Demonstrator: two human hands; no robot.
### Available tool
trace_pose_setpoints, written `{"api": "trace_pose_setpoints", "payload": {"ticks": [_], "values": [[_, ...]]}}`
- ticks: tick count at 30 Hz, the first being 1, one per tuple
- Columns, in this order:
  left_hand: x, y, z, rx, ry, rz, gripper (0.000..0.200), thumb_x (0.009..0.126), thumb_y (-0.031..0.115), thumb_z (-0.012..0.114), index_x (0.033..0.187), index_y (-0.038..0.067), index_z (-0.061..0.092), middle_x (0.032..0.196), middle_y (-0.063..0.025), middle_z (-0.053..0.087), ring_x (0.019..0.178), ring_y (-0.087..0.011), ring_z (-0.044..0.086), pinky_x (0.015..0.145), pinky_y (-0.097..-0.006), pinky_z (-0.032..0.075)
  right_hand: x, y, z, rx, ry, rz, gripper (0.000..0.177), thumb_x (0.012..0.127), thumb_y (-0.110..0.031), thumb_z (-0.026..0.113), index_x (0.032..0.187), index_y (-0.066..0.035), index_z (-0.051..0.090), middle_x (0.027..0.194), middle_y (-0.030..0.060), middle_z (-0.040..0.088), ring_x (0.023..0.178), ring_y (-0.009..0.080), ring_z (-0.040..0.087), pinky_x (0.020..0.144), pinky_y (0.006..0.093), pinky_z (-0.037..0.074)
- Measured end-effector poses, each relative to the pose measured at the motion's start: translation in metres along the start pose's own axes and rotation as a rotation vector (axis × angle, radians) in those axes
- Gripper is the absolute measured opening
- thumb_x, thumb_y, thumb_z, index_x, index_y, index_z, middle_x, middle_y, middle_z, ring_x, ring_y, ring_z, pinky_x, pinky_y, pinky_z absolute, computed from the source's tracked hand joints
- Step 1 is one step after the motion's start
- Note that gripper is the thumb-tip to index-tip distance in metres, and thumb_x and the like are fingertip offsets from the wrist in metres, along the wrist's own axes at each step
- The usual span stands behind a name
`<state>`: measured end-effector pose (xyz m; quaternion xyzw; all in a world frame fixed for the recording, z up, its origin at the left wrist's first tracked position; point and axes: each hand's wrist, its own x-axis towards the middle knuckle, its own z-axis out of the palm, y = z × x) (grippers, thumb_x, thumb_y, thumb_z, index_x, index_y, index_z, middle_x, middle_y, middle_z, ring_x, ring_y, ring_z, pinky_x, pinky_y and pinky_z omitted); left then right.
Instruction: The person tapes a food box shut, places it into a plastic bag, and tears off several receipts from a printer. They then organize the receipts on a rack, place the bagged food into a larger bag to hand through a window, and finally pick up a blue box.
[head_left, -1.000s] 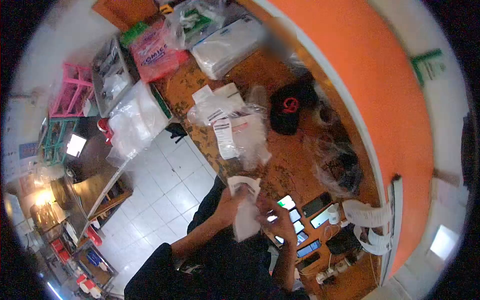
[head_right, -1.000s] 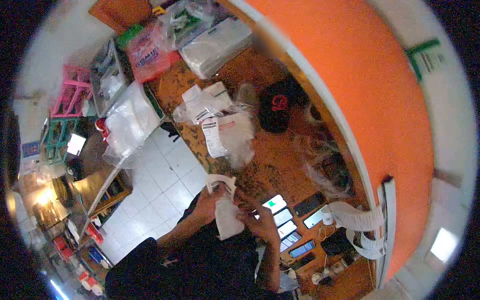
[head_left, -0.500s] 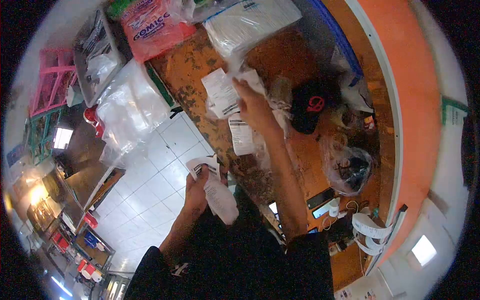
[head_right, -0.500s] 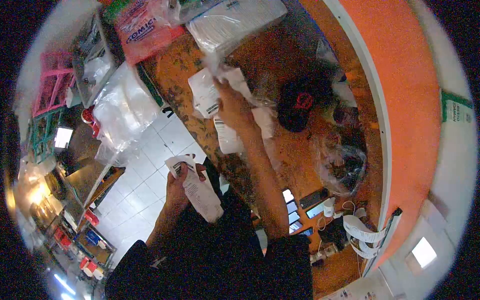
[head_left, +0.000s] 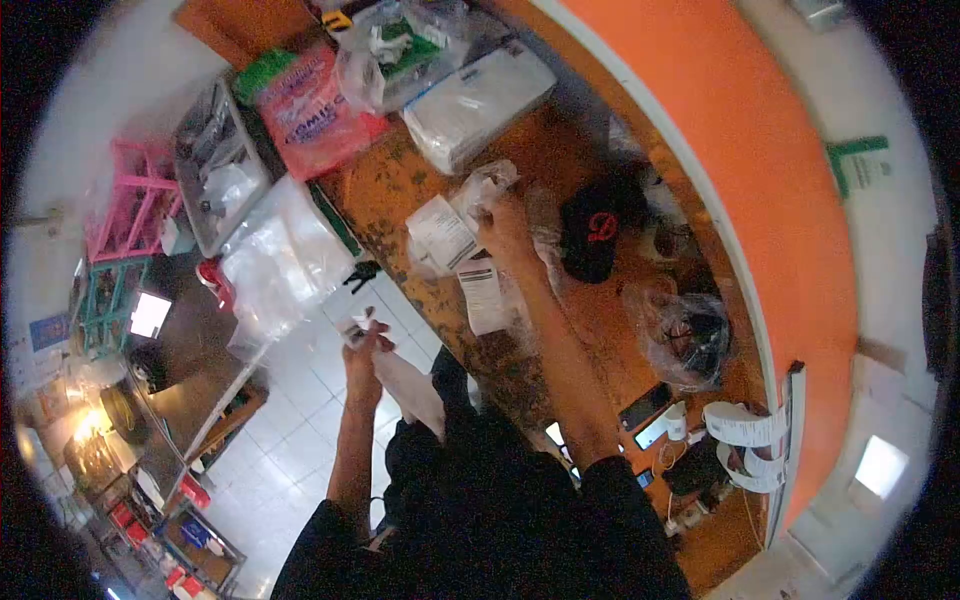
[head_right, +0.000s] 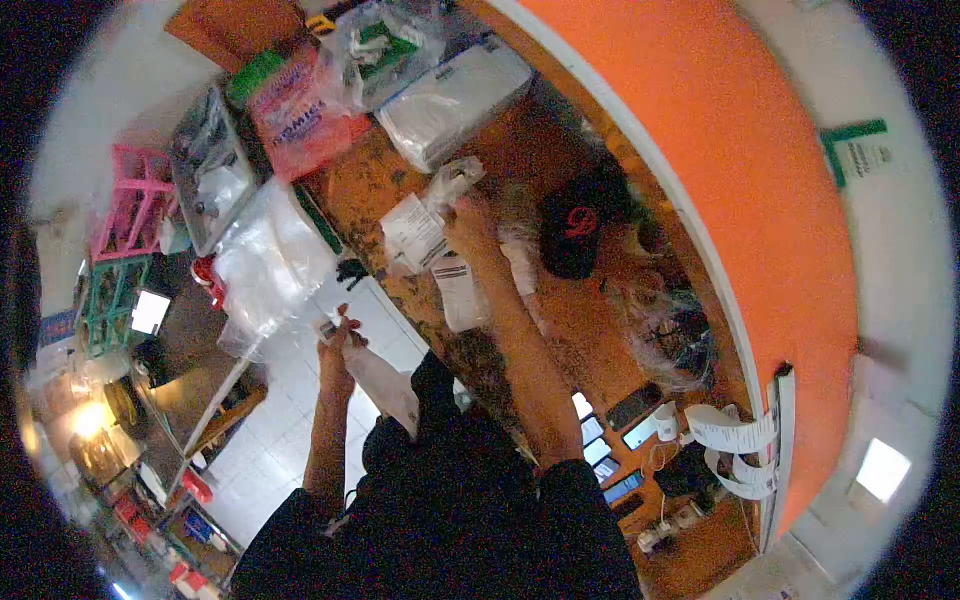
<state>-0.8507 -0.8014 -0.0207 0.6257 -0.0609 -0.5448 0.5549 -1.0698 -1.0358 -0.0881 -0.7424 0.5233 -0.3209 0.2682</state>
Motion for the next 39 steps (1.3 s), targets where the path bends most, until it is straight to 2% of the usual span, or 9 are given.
{"api": "trace_pose_setpoints", "payload": {"ticks": [6, 10, 18, 22, 24, 26, 31, 36, 39], "values": [[0.058, 0.054, 0.007, -0.089, 0.088, 0.121, 0.024, 0.087, 0.021, 0.07, 0.104, 0.008, 0.059, 0.079, -0.0032, 0.06, 0.053, -0.0101, 0.051, 0.047, -0.0239, 0.043, 0.007, -0.099, -0.142, 0.057, -0.162, -0.294, 0.029, 0.068, -0.001, 0.064, 0.096, -0.003, 0.067, 0.105, 0.02, 0.062, 0.096, 0.0393, 0.059, 0.087, 0.0438, 0.047], [0.063, 0.056, 0.058, -0.096, -0.463, -0.134, 0.037, 0.091, 0.044, 0.061, 0.107, 0.01, 0.058, 0.086, -0.0029, 0.063, 0.063, -0.0099, 0.056, 0.054, -0.0249, 0.046, -0.007, -0.17, -0.221, -0.064, -0.189, -0.45, 0.034, 0.067, 0.001, 0.062, 0.1, -0.004, 0.067, 0.108, 0.0186, 0.061, 0.102, 0.038, 0.058, 0.092, 0.0433, 0.047], [0.0, -0.034, 0.102, -0.188, -0.728, -0.222, 0.068, 0.089, 0.055, 0.058, 0.137, 0.01, 0.04, 0.12, -0.0092, 0.058, 0.101, -0.0222, 0.062, 0.08, -0.0362, 0.055, -0.063, -0.121, -0.197, 0.128, -0.06, -0.367, 0.03, 0.067, 0.001, 0.062, 0.098, -0.002, 0.063, 0.103, 0.0181, 0.06, 0.098, 0.037, 0.058, 0.089, 0.0401, 0.047], [-0.008, -0.064, 0.084, -0.463, -0.829, -0.257, 0.072, 0.087, 0.058, 0.056, 0.137, 0.009, 0.041, 0.122, -0.0104, 0.057, 0.101, -0.0215, 0.061, 0.077, -0.037, 0.054, -0.084, -0.11, -0.208, 0.34, -0.11, -0.183, 0.035, 0.067, 0.004, 0.066, 0.101, -0.005, 0.064, 0.106, 0.015, 0.063, 0.104, 0.0349, 0.059, 0.093, 0.0399, 0.046], [0.005, -0.077, 0.074, -0.036, -0.506, 0.174, 0.051, 0.086, 0.032, 0.065, 0.127, 0.004, 0.049, 0.109, -0.0082, 0.061, 0.084, -0.0173, 0.061, 0.068, -0.0313, 0.052, -0.092, -0.123, -0.221, 0.56, -0.159, -0.092, 0.035, 0.067, 0.003, 0.065, 0.101, -0.005, 0.063, 0.104, 0.0142, 0.062, 0.102, 0.033, 0.06, 0.091, 0.0395, 0.047], [-0.025, -0.04, 0.094, 0.093, -0.198, 0.275, 0.032, 0.078, 0.002, 0.067, 0.108, 0.0, 0.058, 0.09, -0.0044, 0.064, 0.078, -0.0131, 0.063, 0.068, -0.0259, 0.052, -0.093, -0.131, -0.236, 0.772, -0.207, 0.008, 0.035, 0.067, 0.003, 0.065, 0.101, -0.005, 0.062, 0.102, 0.0134, 0.062, 0.099, 0.0311, 0.06, 0.088, 0.0391, 0.048], [-0.068, 0.034, 0.169, 0.572, -0.621, 0.757, 0.034, 0.072, 0.005, 0.074, 0.104, 0.0, 0.064, 0.096, -0.0104, 0.069, 0.09, -0.0217, 0.064, 0.083, -0.0332, 0.05, -0.091, -0.175, -0.285, 0.397, -0.047, -0.351, 0.032, 0.068, 0.003, 0.065, 0.099, -0.002, 0.061, 0.096, 0.0108, 0.063, 0.09, 0.0238, 0.061, 0.082, 0.0355, 0.048], [-0.08, 0.042, 0.208, 0.546, -0.998, 0.965, 0.04, 0.07, 0.006, 0.076, 0.108, 0.0, 0.064, 0.102, -0.0116, 0.07, 0.09, -0.0195, 0.064, 0.083, -0.0324, 0.049, -0.111, -0.194, -0.336, 0.512, -0.089, -0.178, 0.031, 0.073, 0.001, 0.066, 0.103, -0.001, 0.06, 0.099, 0.0069, 0.063, 0.094, 0.019, 0.06, 0.082, 0.0329, 0.048], [-0.101, 0.088, 0.216, 0.919, -1.065, 0.739, 0.038, 0.07, 0.008, 0.078, 0.105, 0.0, 0.064, 0.099, -0.0113, 0.07, 0.089, -0.0185, 0.063, 0.082, -0.0314, 0.049, -0.132, -0.197, -0.364, 0.695, -0.02, -0.122, 0.033, 0.079, -0.002, 0.066, 0.112, -0.002, 0.058, 0.104, 0.0029, 0.062, 0.1, 0.0145, 0.057, 0.087, 0.0303, 0.046]]}}
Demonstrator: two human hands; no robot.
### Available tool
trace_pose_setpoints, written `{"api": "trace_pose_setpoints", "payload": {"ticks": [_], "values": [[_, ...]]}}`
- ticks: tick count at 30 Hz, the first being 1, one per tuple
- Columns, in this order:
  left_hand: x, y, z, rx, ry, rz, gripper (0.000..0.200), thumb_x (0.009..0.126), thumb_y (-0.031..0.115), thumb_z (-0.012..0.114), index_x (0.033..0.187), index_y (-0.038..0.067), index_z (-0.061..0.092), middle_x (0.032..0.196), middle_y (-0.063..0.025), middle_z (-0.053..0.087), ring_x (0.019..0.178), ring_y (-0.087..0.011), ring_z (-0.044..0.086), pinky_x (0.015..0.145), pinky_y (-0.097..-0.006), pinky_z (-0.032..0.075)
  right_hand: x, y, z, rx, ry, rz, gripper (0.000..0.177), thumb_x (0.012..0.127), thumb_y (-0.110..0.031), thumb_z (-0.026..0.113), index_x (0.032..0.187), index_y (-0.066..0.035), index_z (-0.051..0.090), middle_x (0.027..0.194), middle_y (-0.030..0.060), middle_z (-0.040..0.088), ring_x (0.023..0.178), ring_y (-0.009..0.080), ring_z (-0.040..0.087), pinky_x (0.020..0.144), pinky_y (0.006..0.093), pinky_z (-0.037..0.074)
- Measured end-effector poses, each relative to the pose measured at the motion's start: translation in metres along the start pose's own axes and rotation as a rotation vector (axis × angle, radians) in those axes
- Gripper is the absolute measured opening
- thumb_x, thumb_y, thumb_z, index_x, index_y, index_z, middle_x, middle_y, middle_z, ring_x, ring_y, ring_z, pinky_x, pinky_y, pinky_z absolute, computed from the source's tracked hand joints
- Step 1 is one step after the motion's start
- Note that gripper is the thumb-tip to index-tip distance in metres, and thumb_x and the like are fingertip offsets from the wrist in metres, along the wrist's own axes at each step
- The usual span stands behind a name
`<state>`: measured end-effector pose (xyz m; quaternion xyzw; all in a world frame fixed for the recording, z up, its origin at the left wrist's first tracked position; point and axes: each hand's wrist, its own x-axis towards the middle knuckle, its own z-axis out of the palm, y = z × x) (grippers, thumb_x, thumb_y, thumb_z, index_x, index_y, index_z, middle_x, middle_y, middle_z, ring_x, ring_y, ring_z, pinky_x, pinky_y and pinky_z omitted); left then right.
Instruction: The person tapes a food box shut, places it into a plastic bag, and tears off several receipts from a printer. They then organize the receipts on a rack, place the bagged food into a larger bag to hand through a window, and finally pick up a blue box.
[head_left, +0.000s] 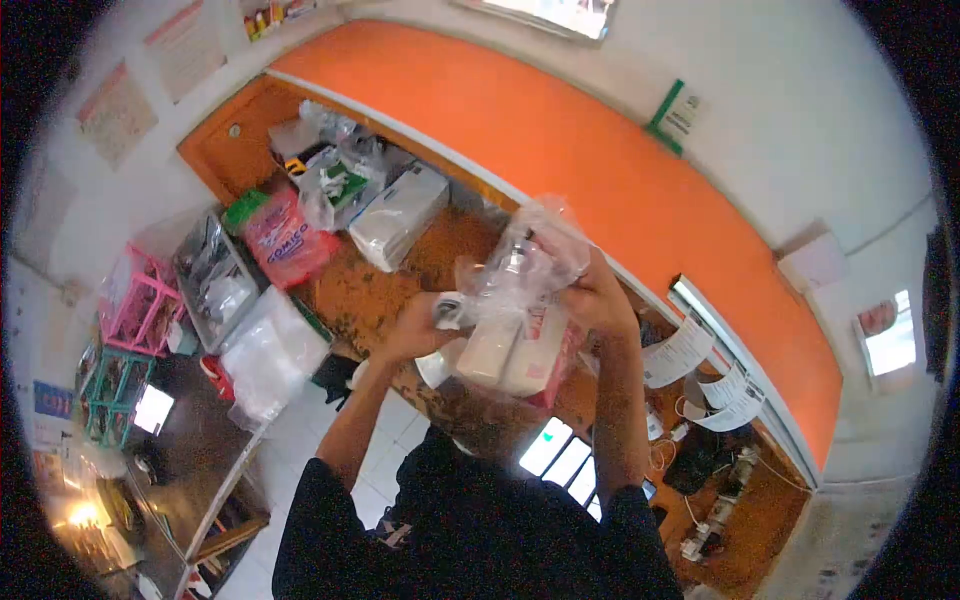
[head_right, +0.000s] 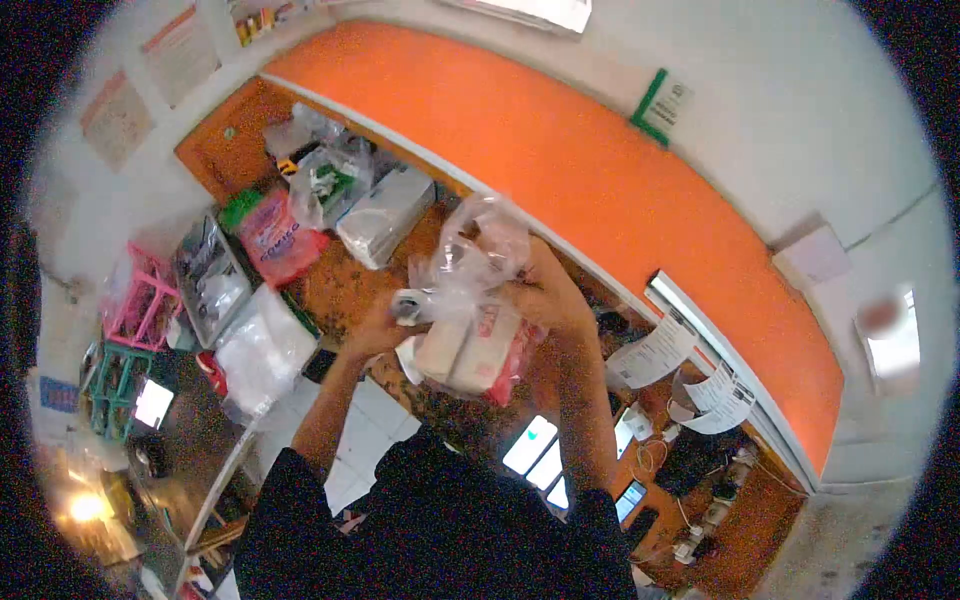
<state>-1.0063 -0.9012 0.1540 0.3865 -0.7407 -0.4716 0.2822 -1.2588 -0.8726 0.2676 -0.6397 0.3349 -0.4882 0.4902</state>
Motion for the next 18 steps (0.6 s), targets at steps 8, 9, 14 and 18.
{"api": "trace_pose_setpoints", "payload": {"ticks": [8, 9, 14, 18], "values": [[0.04, 0.186, -0.106, 0.375, -0.063, 0.286, 0.035, 0.071, 0.018, 0.08, 0.097, 0.0, 0.064, 0.089, -0.0083, 0.065, 0.086, -0.0135, 0.058, 0.075, -0.0307, 0.047, 0.012, -0.026, -0.017, -0.157, -0.024, -0.135, 0.038, 0.084, -0.005, 0.065, 0.12, -0.002, 0.054, 0.111, 0.0054, 0.061, 0.108, 0.0149, 0.054, 0.093, 0.0329, 0.044], [0.052, 0.195, -0.114, 0.369, -0.029, 0.316, 0.034, 0.072, 0.02, 0.08, 0.094, -0.001, 0.064, 0.085, -0.0073, 0.065, 0.084, -0.013, 0.058, 0.074, -0.0307, 0.047, 0.022, -0.026, -0.023, -0.216, -0.026, -0.164, 0.041, 0.083, -0.005, 0.067, 0.122, -0.002, 0.053, 0.111, 0.0061, 0.061, 0.108, 0.0161, 0.055, 0.094, 0.0342, 0.045], [0.07, 0.27, -0.141, 0.422, 0.102, 0.186, 0.024, 0.073, 0.016, 0.076, 0.085, -0.001, 0.064, 0.073, -0.0035, 0.063, 0.071, -0.0118, 0.057, 0.066, -0.0307, 0.047, 0.059, -0.128, 0.003, -0.189, 0.042, -0.36, 0.059, 0.075, -0.011, 0.075, 0.127, -0.003, 0.049, 0.114, 0.0091, 0.061, 0.107, 0.0198, 0.057, 0.09, 0.0373, 0.047], [0.091, 0.285, -0.158, 0.336, 0.082, 0.411, 0.015, 0.073, 0.007, 0.072, 0.082, -0.001, 0.064, 0.078, -0.0013, 0.065, 0.071, -0.0099, 0.056, 0.065, -0.0293, 0.046, 0.126, -0.138, 0.006, -0.763, 0.133, -0.469, 0.066, 0.068, -0.023, 0.079, 0.124, -0.002, 0.049, 0.11, 0.0181, 0.064, 0.101, 0.0295, 0.062, 0.083, 0.042, 0.05]]}}
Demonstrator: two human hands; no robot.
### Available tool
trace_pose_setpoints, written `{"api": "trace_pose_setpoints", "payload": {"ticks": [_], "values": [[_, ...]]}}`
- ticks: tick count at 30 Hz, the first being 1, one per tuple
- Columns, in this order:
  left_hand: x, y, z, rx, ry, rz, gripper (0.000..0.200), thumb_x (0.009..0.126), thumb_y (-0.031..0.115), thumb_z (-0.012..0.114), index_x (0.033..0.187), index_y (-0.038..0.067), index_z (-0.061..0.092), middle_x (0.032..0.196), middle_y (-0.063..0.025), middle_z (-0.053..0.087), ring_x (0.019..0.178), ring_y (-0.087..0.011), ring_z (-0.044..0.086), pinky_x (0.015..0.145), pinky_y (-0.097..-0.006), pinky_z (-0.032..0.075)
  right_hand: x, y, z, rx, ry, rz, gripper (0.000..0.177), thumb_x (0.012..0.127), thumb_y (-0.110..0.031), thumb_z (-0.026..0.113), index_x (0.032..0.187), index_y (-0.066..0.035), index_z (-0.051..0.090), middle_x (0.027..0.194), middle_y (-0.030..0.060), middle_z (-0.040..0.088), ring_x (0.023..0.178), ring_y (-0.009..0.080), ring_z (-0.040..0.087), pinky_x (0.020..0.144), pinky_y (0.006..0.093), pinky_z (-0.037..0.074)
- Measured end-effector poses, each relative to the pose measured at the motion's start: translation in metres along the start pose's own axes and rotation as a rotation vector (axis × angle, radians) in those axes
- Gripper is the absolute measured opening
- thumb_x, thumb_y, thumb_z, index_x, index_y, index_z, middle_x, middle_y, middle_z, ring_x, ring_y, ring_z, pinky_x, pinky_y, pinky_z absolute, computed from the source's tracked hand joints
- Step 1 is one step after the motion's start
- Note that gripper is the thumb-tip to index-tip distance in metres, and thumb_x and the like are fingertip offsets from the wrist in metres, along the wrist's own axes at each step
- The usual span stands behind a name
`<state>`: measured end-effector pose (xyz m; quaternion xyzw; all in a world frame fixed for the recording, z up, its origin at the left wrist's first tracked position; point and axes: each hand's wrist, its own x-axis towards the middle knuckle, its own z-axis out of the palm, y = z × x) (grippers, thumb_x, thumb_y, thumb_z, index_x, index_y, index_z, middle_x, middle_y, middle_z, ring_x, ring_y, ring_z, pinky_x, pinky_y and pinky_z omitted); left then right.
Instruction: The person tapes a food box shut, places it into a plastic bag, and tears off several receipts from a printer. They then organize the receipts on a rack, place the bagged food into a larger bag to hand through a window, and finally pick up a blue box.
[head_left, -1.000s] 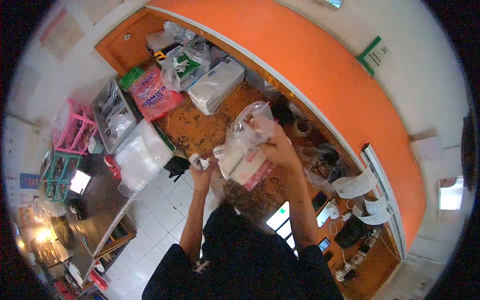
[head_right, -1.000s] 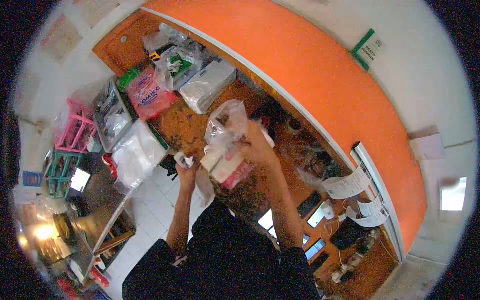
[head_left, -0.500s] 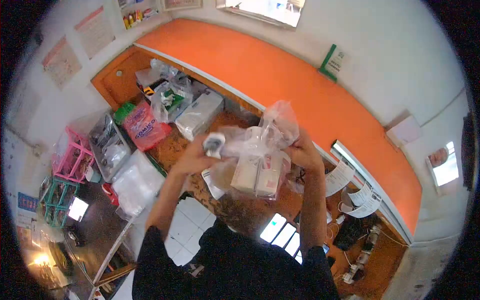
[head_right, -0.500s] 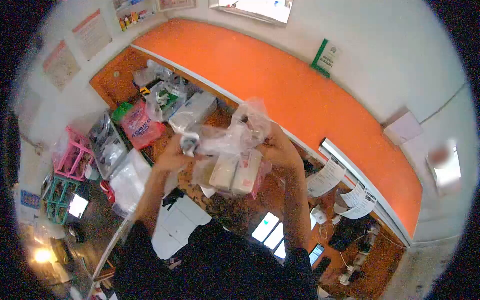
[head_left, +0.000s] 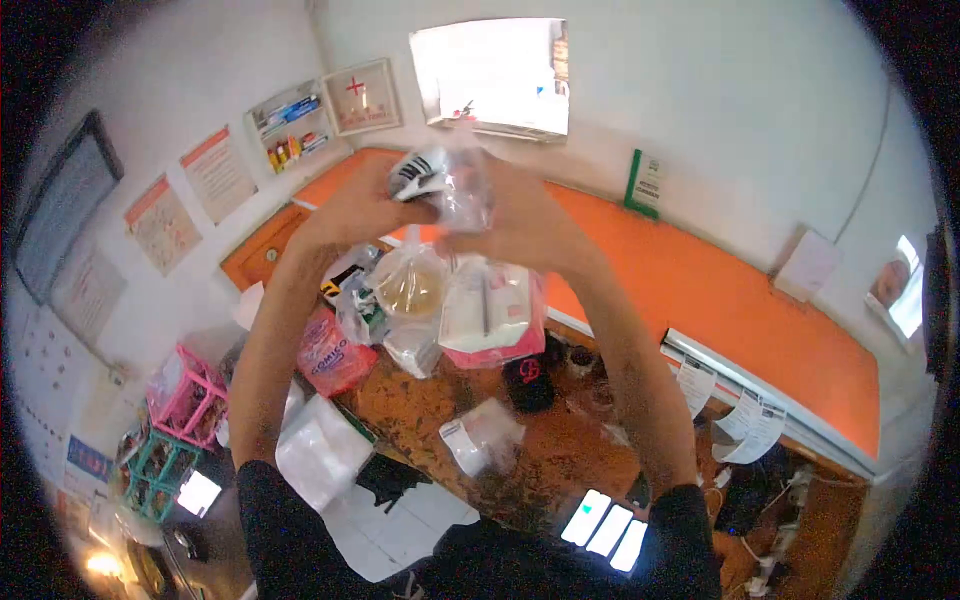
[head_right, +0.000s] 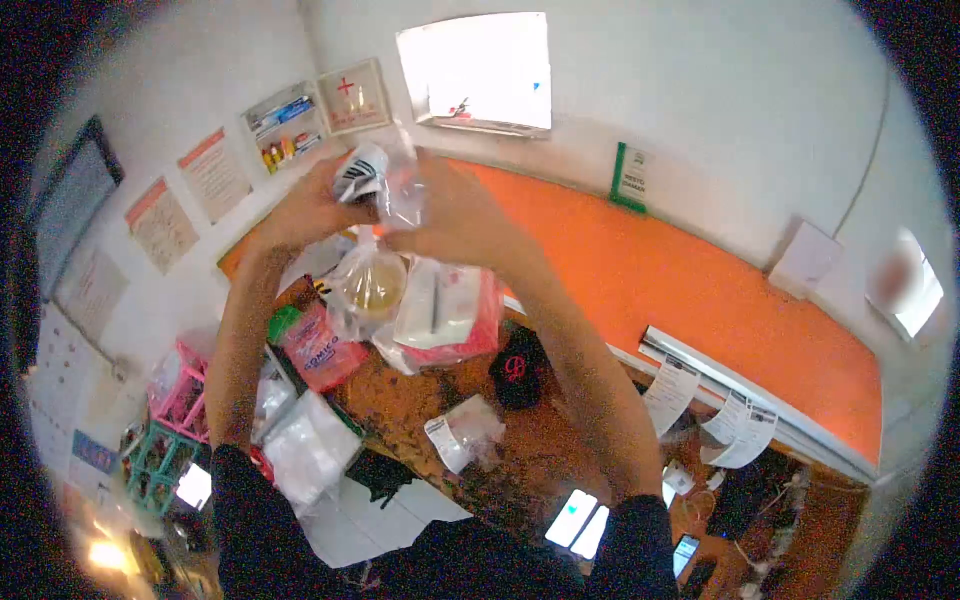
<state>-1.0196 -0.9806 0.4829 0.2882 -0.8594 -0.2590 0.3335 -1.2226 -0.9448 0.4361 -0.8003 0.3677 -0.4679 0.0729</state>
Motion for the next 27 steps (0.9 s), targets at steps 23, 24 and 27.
{"api": "trace_pose_setpoints", "payload": {"ticks": [23, 24, 27], "values": [[-0.138, -0.228, 0.092, -0.71, 0.561, -0.44, 0.026, 0.082, 0.006, 0.07, 0.104, 0.003, 0.057, 0.082, -0.0081, 0.064, 0.057, -0.0104, 0.051, 0.051, -0.0248, 0.039, 0.191, 0.154, 0.001, -0.471, -0.075, 0.496, 0.031, 0.076, -0.024, 0.062, 0.099, -0.003, 0.068, 0.092, 0.0167, 0.07, 0.075, 0.0248, 0.07, 0.074, 0.0377, 0.056], [-0.146, -0.247, 0.094, -0.712, 0.508, -0.507, 0.028, 0.082, 0.006, 0.07, 0.105, 0.003, 0.056, 0.083, -0.0092, 0.064, 0.058, -0.0107, 0.052, 0.051, -0.0249, 0.04, 0.202, 0.173, 0.007, -0.476, -0.107, 0.5, 0.03, 0.078, -0.023, 0.061, 0.098, -0.003, 0.069, 0.089, 0.015, 0.071, 0.069, 0.022, 0.07, 0.072, 0.0358, 0.057], [-0.16, -0.247, 0.109, -0.808, 0.54, -0.588, 0.028, 0.082, 0.005, 0.07, 0.106, 0.003, 0.055, 0.085, -0.0095, 0.063, 0.061, -0.0112, 0.053, 0.052, -0.0246, 0.04, 0.215, 0.205, 0.033, -0.415, -0.086, 0.623, 0.033, 0.079, -0.017, 0.058, 0.104, 0.003, 0.064, 0.094, 0.0178, 0.068, 0.067, 0.0243, 0.071, 0.063, 0.0341, 0.059]]}}
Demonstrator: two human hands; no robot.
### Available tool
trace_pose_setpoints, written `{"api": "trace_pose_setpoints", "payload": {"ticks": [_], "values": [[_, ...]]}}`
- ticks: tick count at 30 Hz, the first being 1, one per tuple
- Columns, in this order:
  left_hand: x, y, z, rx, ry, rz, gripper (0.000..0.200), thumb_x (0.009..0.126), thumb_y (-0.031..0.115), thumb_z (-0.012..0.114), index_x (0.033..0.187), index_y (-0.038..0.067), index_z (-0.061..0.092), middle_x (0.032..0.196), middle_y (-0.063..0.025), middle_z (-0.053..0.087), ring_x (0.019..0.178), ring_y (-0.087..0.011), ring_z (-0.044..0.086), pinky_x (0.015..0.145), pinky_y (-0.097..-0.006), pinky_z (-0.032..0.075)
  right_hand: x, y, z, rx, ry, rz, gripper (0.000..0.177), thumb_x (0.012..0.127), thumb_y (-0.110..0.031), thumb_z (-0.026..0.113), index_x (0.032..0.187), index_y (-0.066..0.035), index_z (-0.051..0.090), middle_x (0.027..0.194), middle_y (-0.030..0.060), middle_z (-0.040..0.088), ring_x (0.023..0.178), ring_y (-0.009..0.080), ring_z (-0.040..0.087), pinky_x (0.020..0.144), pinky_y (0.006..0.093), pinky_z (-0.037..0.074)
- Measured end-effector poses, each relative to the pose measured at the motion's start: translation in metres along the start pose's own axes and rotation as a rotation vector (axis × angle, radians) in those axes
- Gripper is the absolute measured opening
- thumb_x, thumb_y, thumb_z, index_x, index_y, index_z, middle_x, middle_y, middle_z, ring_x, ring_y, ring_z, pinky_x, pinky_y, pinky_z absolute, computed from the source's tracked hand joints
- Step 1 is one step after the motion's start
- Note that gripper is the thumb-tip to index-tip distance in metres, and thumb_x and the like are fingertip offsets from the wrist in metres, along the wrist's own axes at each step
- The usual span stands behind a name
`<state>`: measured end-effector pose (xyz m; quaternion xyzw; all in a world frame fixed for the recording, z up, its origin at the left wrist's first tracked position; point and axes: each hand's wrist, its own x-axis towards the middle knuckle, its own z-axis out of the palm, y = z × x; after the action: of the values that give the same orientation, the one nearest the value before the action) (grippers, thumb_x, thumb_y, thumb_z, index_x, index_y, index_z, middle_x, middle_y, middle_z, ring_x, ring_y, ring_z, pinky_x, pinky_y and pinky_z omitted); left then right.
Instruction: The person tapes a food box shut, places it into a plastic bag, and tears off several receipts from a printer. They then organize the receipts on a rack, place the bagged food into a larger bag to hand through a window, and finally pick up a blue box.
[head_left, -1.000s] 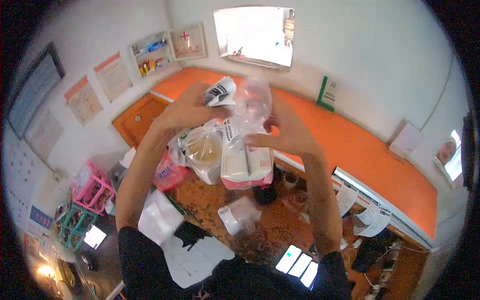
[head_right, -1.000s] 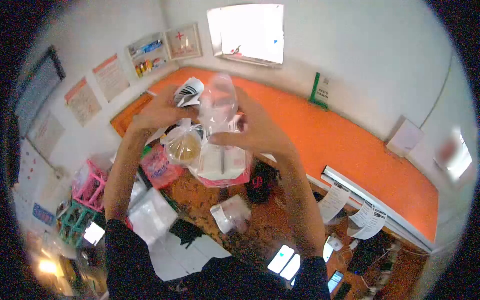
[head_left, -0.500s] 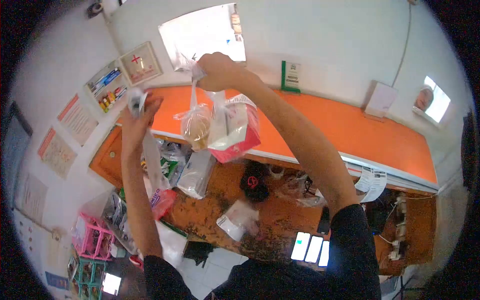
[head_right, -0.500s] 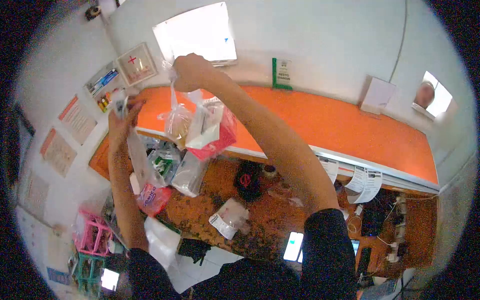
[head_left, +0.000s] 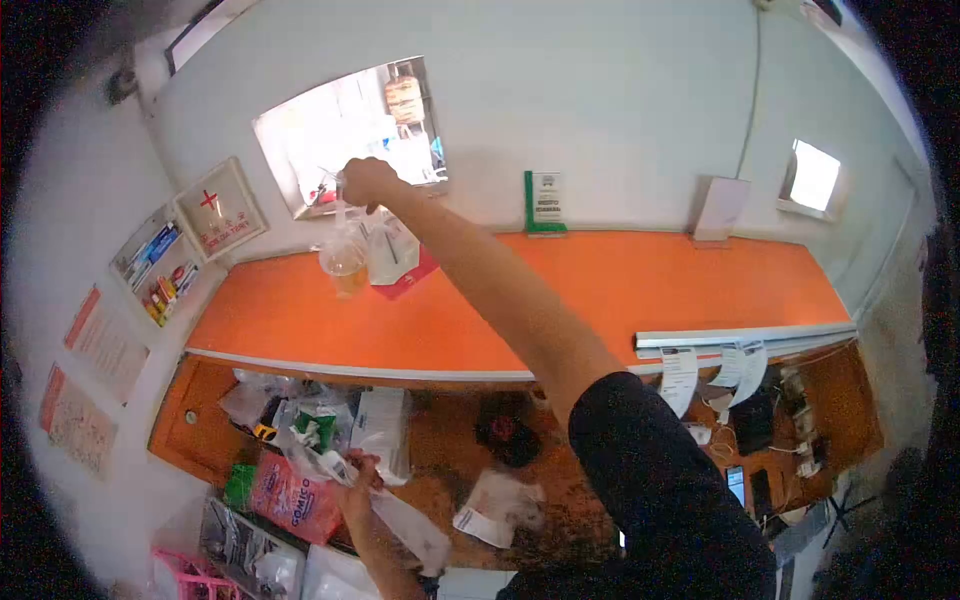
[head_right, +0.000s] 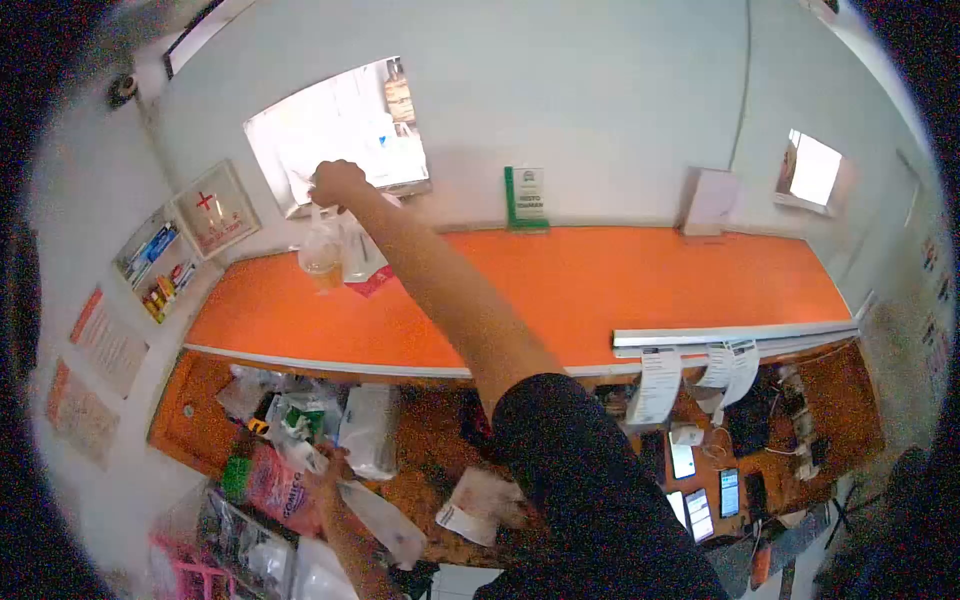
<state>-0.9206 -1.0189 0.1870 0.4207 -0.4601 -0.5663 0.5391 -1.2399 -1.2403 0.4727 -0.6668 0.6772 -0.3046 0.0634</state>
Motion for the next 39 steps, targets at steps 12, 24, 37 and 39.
{"api": "trace_pose_setpoints", "payload": {"ticks": [12, 24, 37, 39], "values": [[0.053, 0.026, -0.042, 0.114, 0.042, 0.169, 0.031, 0.073, 0.0, 0.072, 0.1, 0.003, 0.058, 0.081, -0.0009, 0.058, 0.071, -0.0101, 0.055, 0.061, -0.0245, 0.044, 0.106, 0.085, 0.156, 0.649, 0.151, 0.123, 0.033, 0.078, -0.007, 0.055, 0.105, 0.01, 0.059, 0.094, 0.023, 0.065, 0.066, 0.0299, 0.07, 0.052, 0.0375, 0.059], [0.397, 0.051, 0.051, 0.998, -0.144, 0.649, 0.053, 0.065, 0.025, 0.084, 0.108, 0.002, 0.062, 0.099, -0.0155, 0.068, 0.092, -0.0277, 0.067, 0.078, -0.0401, 0.051, 0.16, 0.168, 0.183, 0.175, 0.132, -0.671, 0.026, 0.083, -0.019, 0.063, 0.094, 0.003, 0.068, 0.085, 0.0167, 0.067, 0.074, 0.0246, 0.07, 0.051, 0.0339, 0.057], [0.504, 0.007, 0.088, 0.812, -0.458, 0.523, 0.053, 0.07, 0.033, 0.083, 0.11, 0.003, 0.065, 0.099, -0.011, 0.07, 0.09, -0.0201, 0.065, 0.081, -0.0364, 0.05, -0.017, 0.163, 0.206, 0.199, 0.127, -0.243, 0.11, 0.061, -0.026, 0.087, 0.144, -0.002, 0.018, 0.134, 0.0258, 0.035, 0.125, 0.0409, 0.039, 0.104, 0.0482, 0.038], [0.511, 0.004, 0.092, 0.761, -0.495, 0.469, 0.049, 0.071, 0.031, 0.081, 0.109, 0.003, 0.066, 0.098, -0.01, 0.07, 0.089, -0.0185, 0.065, 0.08, -0.0354, 0.05, -0.013, 0.164, 0.218, 0.108, 0.173, -0.233, 0.113, 0.059, -0.023, 0.087, 0.145, -0.001, 0.016, 0.135, 0.0288, 0.031, 0.123, 0.0431, 0.04, 0.102, 0.0478, 0.041]]}}
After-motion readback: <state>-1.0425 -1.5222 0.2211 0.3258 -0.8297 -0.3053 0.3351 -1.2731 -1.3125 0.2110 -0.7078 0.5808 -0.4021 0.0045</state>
